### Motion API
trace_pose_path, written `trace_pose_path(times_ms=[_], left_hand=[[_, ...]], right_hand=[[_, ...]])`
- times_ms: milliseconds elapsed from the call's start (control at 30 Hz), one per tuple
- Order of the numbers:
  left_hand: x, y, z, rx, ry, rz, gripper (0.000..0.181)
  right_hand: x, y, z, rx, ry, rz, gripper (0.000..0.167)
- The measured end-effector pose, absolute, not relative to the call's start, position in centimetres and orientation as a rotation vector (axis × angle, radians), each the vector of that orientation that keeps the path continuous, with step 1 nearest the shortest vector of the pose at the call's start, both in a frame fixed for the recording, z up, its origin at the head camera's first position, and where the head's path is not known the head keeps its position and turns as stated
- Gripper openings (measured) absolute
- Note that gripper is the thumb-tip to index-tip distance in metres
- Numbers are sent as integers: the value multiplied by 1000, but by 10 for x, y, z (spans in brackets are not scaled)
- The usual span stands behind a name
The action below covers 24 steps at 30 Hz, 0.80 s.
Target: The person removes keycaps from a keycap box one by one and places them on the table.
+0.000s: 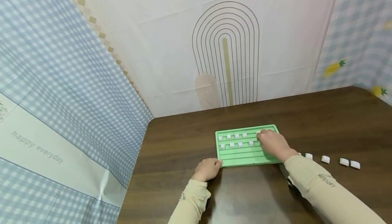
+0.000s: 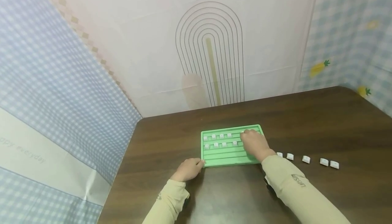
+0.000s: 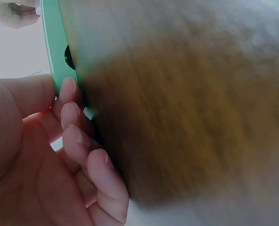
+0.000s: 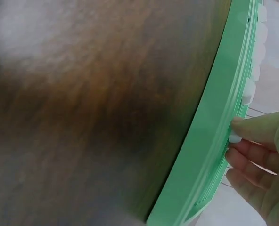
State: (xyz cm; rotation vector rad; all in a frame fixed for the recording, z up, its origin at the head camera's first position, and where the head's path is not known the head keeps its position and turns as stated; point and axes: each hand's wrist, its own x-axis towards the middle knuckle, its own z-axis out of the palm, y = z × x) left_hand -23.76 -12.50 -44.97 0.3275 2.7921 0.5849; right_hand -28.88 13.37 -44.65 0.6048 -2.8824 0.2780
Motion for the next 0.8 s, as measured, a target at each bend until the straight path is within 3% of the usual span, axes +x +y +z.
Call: trace_pose_path(times_ms=[200, 433, 633, 800], left_hand=[[-237, -124, -450, 327, 2781, 601, 32], [-236, -131, -451, 321, 2771, 611, 34], [-234, -129, -451, 344, 2766, 623, 33], [-238, -126, -450, 353, 2771, 618, 33]], right_hand=[[-282, 167, -428, 474, -2931, 456, 20], [-279, 214, -436, 334, -3068, 465, 18], [-275, 225, -456, 307, -3128, 549, 18], [-275, 225, -447, 300, -3090, 531, 24]])
